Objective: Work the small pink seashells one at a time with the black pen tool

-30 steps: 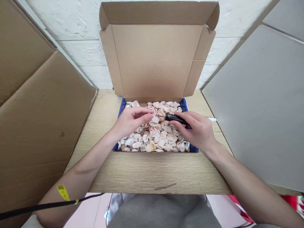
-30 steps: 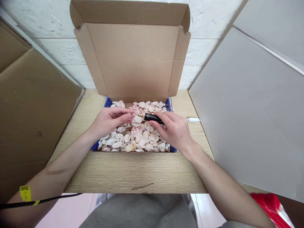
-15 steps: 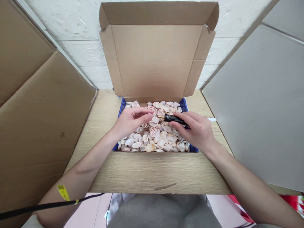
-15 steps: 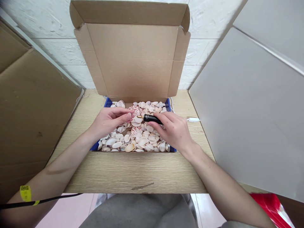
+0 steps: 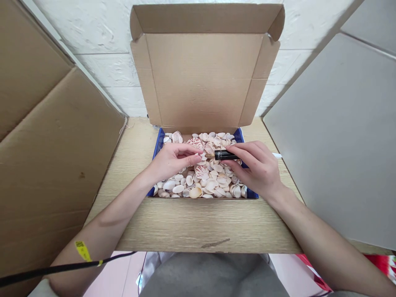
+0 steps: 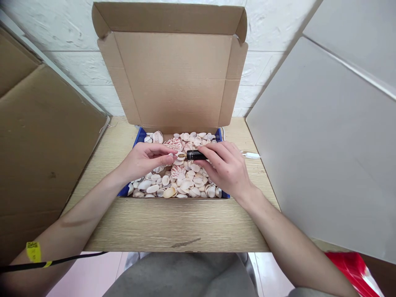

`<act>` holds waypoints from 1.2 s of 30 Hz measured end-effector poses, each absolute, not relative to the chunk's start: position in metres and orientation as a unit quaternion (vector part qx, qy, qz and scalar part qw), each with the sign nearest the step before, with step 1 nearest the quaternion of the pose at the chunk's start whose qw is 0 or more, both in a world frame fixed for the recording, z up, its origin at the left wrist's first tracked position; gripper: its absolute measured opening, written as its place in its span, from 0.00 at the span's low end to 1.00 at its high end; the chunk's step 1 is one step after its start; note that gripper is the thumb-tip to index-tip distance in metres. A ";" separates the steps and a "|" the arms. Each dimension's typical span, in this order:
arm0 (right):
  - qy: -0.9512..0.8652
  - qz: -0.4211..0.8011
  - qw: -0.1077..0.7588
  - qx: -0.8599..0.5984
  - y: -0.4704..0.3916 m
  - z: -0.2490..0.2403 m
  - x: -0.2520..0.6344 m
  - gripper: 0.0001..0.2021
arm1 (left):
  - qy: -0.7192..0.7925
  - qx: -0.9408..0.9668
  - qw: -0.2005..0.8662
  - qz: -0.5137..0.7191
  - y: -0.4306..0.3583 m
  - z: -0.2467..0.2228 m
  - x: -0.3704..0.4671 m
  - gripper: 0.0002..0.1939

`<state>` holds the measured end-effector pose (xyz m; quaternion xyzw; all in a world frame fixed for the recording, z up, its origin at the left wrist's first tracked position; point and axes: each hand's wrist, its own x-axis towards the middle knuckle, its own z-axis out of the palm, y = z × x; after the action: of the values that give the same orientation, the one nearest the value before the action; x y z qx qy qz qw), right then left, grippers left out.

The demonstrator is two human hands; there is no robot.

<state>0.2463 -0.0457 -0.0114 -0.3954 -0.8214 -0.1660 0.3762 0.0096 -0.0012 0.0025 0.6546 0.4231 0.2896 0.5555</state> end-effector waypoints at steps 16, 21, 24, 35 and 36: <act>-0.833 -0.125 0.343 -0.416 -0.048 -0.014 0.246 0.10 | 0.425 0.670 0.539 0.283 0.000 0.000 0.010 0.12; -0.834 -0.148 0.374 -0.379 -0.046 -0.012 0.247 0.14 | 0.421 0.674 0.541 0.276 0.000 0.000 0.010 0.13; -0.831 -0.153 0.384 -0.373 -0.046 -0.011 0.247 0.16 | 0.416 0.675 0.547 0.268 0.000 0.000 0.009 0.13; -0.831 -0.110 0.352 -0.418 -0.046 -0.015 0.247 0.11 | 0.417 0.678 0.541 0.272 0.000 -0.002 0.009 0.12; -0.831 -0.097 0.343 -0.428 -0.047 -0.015 0.246 0.11 | 0.416 0.679 0.539 0.274 0.000 -0.002 0.009 0.12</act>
<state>0.2465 -0.0468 -0.0154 -0.4280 -0.8306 -0.0966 0.3428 0.0087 0.0001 -0.0018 0.6794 0.4156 0.2740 0.5390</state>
